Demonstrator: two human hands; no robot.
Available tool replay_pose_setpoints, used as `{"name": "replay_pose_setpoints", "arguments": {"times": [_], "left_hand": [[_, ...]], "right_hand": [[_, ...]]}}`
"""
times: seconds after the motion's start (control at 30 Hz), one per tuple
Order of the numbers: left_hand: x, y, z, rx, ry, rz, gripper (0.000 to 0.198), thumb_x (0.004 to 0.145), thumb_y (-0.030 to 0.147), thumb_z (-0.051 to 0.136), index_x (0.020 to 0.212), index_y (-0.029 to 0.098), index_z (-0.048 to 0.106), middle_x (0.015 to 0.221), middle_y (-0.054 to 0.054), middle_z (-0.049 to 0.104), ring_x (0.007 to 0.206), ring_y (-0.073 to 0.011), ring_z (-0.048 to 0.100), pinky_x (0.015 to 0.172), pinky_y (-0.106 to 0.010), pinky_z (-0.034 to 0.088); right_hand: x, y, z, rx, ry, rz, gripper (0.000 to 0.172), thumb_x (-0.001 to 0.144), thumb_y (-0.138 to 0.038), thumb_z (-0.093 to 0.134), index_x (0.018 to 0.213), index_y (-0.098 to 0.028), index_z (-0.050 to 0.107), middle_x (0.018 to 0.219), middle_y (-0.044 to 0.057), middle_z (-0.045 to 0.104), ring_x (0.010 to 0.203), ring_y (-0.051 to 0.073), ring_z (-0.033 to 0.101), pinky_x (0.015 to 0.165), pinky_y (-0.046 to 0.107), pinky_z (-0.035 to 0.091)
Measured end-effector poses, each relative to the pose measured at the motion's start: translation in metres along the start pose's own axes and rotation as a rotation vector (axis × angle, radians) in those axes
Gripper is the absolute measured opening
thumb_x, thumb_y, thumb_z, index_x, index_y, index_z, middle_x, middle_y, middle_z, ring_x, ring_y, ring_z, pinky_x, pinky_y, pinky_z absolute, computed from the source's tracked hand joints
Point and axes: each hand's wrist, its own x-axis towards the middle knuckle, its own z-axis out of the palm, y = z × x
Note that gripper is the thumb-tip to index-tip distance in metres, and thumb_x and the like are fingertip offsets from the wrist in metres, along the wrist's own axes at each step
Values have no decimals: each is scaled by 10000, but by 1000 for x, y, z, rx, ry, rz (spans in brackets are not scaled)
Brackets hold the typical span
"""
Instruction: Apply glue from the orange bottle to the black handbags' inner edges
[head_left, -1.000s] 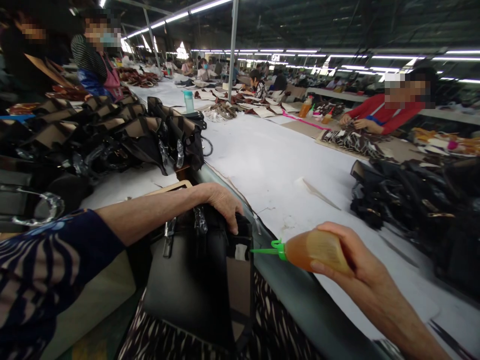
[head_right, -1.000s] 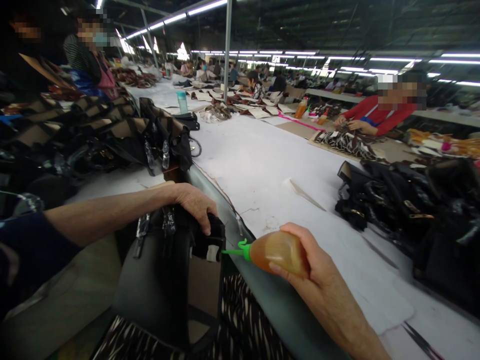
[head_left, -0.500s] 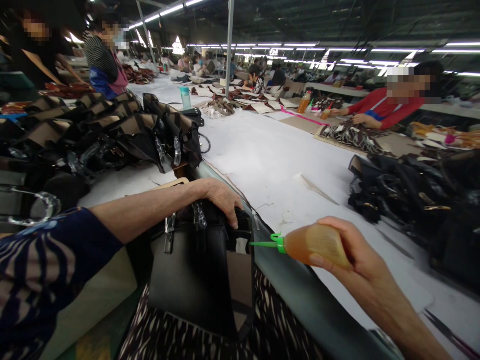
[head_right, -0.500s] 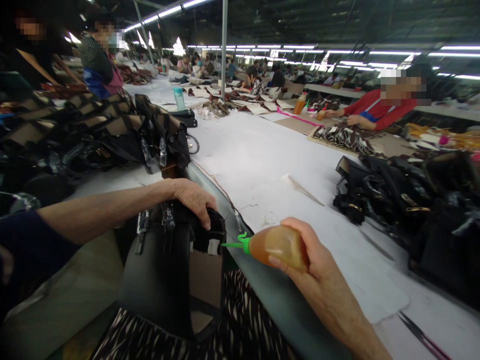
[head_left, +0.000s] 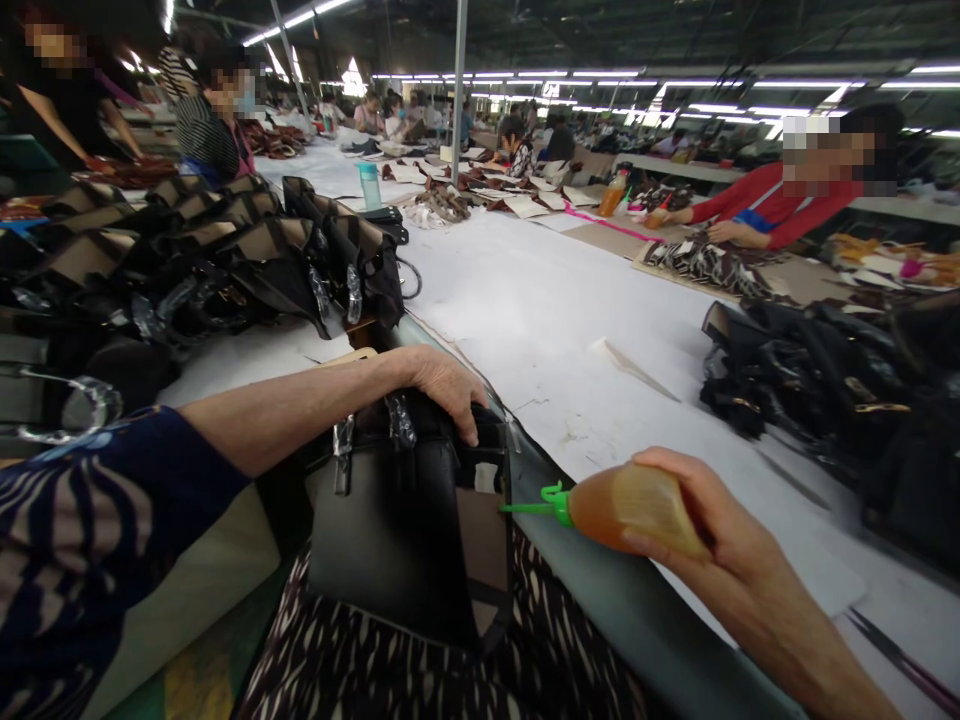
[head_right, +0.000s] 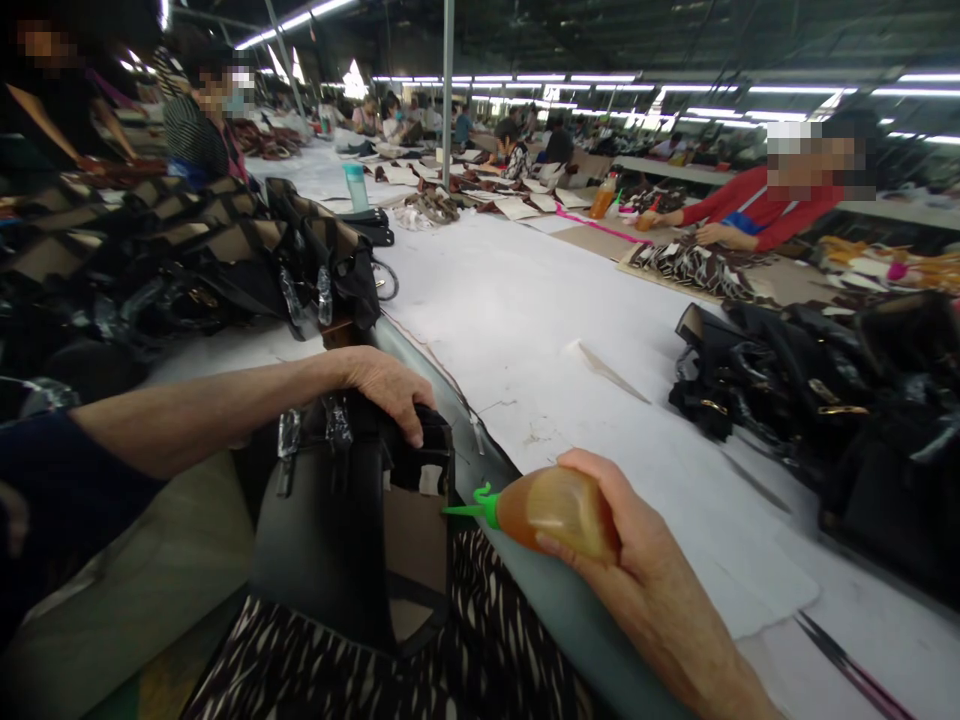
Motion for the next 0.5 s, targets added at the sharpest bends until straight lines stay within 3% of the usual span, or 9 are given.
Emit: {"name": "replay_pose_setpoints", "arguments": {"times": [0.5], "left_hand": [[-2,1,-2,2,13,16,308,670,390,665,898,186,699,766,-8,695,706,-166,617,699,-266,518]], "right_hand": [[-12,3,1,37,-128,55,360,819,-442,553,1129,-298,440,958,-24,586,824,169,577,704,227,474]]}}
